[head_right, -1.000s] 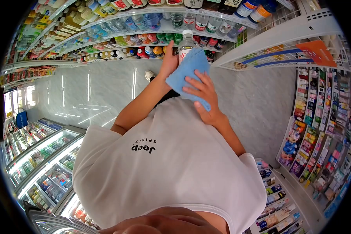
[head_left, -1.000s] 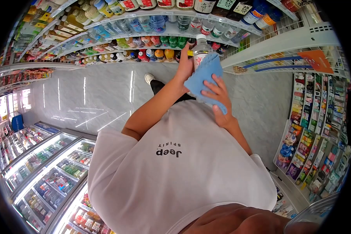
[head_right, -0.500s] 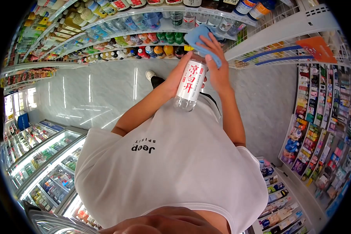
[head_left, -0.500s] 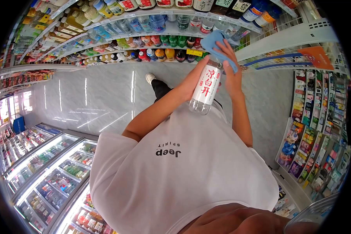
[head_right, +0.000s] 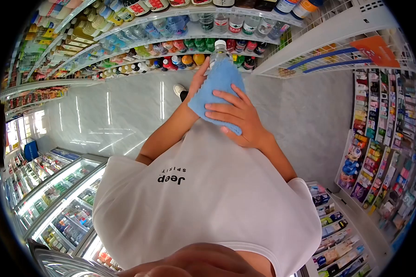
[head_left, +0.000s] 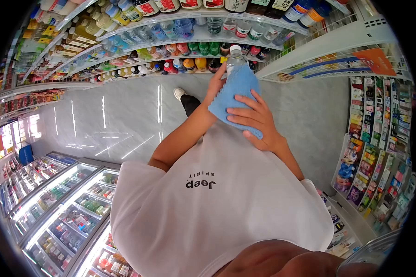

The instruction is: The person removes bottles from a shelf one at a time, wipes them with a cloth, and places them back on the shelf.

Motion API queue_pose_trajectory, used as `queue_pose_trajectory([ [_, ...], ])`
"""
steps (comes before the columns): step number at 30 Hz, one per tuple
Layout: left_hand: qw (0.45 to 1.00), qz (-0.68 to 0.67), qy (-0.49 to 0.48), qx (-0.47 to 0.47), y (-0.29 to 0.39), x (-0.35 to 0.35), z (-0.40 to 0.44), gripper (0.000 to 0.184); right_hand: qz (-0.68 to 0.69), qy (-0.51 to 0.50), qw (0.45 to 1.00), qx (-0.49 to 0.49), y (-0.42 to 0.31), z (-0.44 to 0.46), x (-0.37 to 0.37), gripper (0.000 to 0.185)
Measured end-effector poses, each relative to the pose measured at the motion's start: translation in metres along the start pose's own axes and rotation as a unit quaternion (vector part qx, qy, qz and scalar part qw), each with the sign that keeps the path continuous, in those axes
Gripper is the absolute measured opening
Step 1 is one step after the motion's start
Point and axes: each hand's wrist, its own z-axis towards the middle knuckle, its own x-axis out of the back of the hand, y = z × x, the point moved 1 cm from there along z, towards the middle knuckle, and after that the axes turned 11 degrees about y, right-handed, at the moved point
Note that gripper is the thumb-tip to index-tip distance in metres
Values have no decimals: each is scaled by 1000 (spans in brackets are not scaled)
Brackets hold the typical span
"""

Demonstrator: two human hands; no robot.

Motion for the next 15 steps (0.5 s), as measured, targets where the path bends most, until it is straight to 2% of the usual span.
queue_pose_trajectory([
  [1,1000,0,25,8,1,-6,-5,64,12,-5,1000,5,-2,-4,2,39],
  [2,999,0,37,4,0,-2,-1,67,130,77,986,-72,-2,-10,2,42],
  [3,999,0,49,0,-3,0,3,71,245,156,946,-147,0,-19,1,46],
  [4,998,1,62,-2,-4,2,5,75,354,232,879,-218,3,-26,-1,50],
  [6,992,49,117,-16,-8,-2,-3,82,385,442,715,-381,25,-35,10,58],
  [7,986,74,144,-25,-6,-6,-7,86,408,509,637,-411,35,-28,18,57],
  [8,989,92,109,-49,-6,5,-2,87,425,571,551,-436,45,-21,26,56],
  [11,994,82,67,-1,-1,31,7,81,544,555,456,-433,108,-41,28,54],
  [13,996,68,47,16,-1,26,4,73,583,557,438,-397,154,-73,14,53],
  [15,998,61,23,18,-5,24,0,71,601,565,423,-375,162,-76,7,52],
])
